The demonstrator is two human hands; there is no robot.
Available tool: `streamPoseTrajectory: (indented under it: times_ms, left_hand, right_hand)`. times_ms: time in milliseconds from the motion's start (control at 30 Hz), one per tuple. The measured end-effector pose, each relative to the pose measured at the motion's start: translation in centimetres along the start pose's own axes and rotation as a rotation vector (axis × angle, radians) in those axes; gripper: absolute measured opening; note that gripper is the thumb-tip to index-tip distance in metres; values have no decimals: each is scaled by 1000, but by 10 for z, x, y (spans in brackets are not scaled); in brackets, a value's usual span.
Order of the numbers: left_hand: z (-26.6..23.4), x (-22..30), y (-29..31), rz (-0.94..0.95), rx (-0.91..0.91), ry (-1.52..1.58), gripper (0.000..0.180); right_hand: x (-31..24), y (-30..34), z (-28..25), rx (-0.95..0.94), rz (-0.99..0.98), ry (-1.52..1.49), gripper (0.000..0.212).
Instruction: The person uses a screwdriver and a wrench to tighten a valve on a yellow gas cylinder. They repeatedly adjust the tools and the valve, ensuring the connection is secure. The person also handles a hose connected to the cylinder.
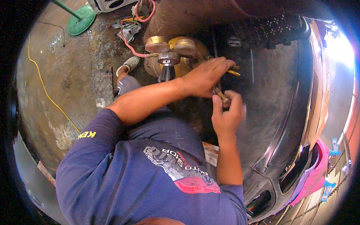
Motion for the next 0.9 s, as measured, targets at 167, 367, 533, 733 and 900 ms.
streamPoseTrajectory:
  times_ms: [167, 367, 533, 733, 900]
  left_hand:
    - [1, -4, -7, 7, -14, -43, 93]
    - [12, 2, -21, -4, 4, -16, 86]
    - [17, 4, -38, -180, -56, -35, 68]
    - [38, 15, -71, -147, -32, -76, 62]
    - [68, 21, -102, -136, -124, -182, 58]
  right_hand:
    - [-2, 6, -21, -101, 16, -28, 55]
    - [-12, -33, -18, 228, -413, -705, 88]
    - [-16, -68, -25, 277, -534, -1107, 88]
    - [28, -78, -48, 470, -567, -1151, 40]
    - [61, -81, -82, 623, -469, -1196, 23]
Point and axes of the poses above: each hand's wrist, its own y-axis away from the middle knuckle, its own z-axis out of the palm, x = y × z, the point moved 6 cm from there along -y, towards the middle knuckle, and after that the axes turned 10 degrees about -x, right-handed, at the moved point
